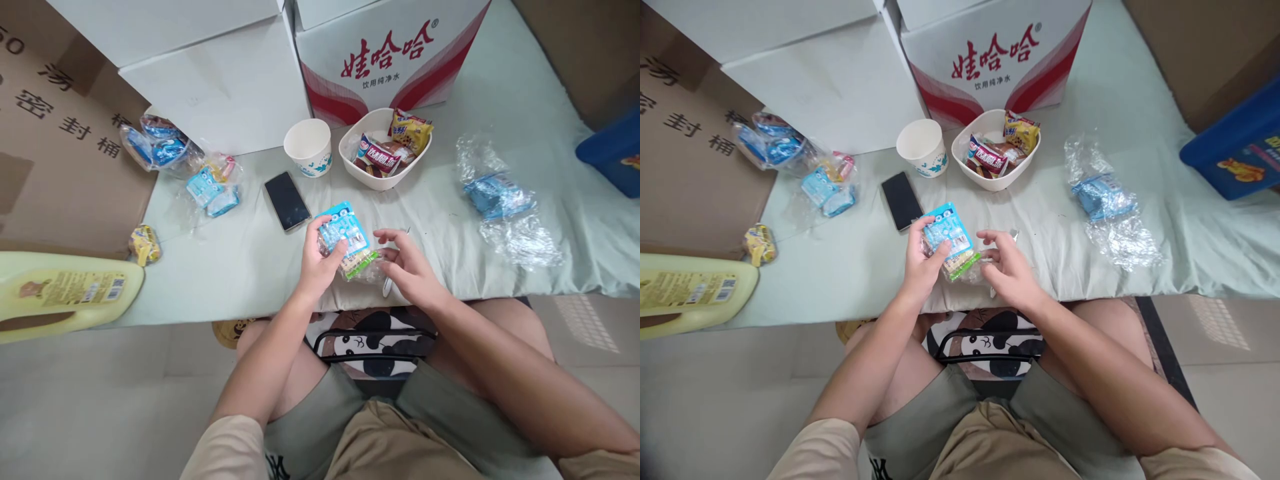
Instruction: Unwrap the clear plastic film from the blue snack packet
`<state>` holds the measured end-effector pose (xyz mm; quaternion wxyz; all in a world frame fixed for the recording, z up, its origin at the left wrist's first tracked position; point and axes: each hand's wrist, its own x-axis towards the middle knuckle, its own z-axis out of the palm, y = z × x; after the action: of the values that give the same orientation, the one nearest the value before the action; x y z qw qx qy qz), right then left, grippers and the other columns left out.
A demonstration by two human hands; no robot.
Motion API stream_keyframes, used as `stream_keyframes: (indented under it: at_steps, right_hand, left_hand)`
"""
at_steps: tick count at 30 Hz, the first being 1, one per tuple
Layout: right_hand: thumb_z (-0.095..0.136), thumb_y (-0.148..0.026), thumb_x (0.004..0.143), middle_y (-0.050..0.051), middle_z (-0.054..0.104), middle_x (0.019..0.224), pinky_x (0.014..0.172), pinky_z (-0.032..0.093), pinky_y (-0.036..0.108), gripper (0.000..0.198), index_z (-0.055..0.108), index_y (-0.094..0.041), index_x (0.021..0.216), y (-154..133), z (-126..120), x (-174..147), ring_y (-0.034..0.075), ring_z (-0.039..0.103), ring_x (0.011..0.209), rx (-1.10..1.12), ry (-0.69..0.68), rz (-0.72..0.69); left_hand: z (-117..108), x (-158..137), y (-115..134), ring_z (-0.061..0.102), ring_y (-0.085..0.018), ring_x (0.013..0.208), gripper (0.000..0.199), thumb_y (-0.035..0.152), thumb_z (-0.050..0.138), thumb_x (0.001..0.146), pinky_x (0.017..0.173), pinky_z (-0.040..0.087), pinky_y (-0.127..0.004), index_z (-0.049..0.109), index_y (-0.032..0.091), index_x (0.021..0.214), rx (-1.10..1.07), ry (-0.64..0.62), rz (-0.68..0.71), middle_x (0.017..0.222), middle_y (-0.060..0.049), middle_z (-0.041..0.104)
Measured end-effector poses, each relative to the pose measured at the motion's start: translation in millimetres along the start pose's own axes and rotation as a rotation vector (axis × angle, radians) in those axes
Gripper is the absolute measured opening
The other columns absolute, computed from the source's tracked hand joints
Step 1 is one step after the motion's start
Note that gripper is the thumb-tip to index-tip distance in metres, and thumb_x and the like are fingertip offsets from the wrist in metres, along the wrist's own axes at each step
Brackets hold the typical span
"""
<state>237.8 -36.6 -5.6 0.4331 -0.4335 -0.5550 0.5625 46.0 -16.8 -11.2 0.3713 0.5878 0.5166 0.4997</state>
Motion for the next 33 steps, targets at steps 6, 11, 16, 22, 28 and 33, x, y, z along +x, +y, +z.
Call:
stream_keyframes:
  at_steps: [6,11,16,22,28,33]
  right_hand:
    - [0.055,-0.016,0.075,0.003,0.057,0.091,0.068,0.053,0.030,0.031,0.053,-0.023,0.106,1,2,1,0.016,0.061,0.082,-0.119,0.061,-0.055]
    - [0.058,-0.017,0.079,0.006,0.067,0.100,0.071,0.055,0.035,0.027,0.058,-0.023,0.105,-5,2,2,0.017,0.064,0.077,-0.310,0.087,-0.129]
    - [0.056,-0.017,0.083,0.003,0.068,0.086,0.072,0.054,0.034,0.011,0.061,-0.023,0.091,-9,1,1,0.017,0.064,0.075,-0.364,0.094,-0.223]
    - [0.061,-0.024,0.086,0.003,0.066,0.085,0.070,0.054,0.032,0.004,0.060,-0.022,0.089,-13,3,-2,0.015,0.063,0.075,-0.131,0.092,-0.147]
    - [0.056,-0.022,0.085,0.006,0.066,0.106,0.085,0.056,0.035,0.013,0.053,-0.025,0.098,-9,2,-3,0.018,0.065,0.097,0.079,-0.007,-0.101]
    - [0.051,-0.013,0.082,0.006,0.067,0.103,0.086,0.054,0.039,0.016,0.053,-0.025,0.093,-8,2,-1,0.020,0.064,0.099,-0.188,-0.007,-0.232]
  left_hand:
    - [-1,-1,2,0.060,-0.023,0.113,0.045,0.050,0.064,0.090,0.098,0.051,-0.038,0.048,0.027,0.126,0.111,-0.041,0.066,0.128,-0.008,0.057]
    - [-1,-2,-3,0.061,-0.021,0.109,0.052,0.053,0.065,0.089,0.096,0.051,-0.036,0.042,0.030,0.129,0.054,0.055,0.019,0.126,-0.007,0.055]
    - [-5,4,-8,0.061,-0.019,0.106,0.050,0.051,0.061,0.093,0.096,0.051,-0.037,0.035,0.033,0.132,-0.039,0.184,-0.073,0.119,-0.005,0.057]
    - [2,-3,-7,0.058,-0.024,0.120,0.045,0.041,0.062,0.092,0.104,0.046,-0.041,0.043,0.026,0.131,0.205,-0.043,0.139,0.130,-0.009,0.056]
    - [8,-8,-3,0.062,-0.022,0.108,0.034,0.040,0.050,0.099,0.096,0.049,-0.038,0.044,0.026,0.129,0.193,-0.248,0.138,0.126,-0.009,0.060]
    - [8,-6,-4,0.061,-0.022,0.112,0.034,0.042,0.050,0.098,0.098,0.048,-0.037,0.045,0.027,0.129,0.135,-0.207,0.093,0.125,-0.007,0.060]
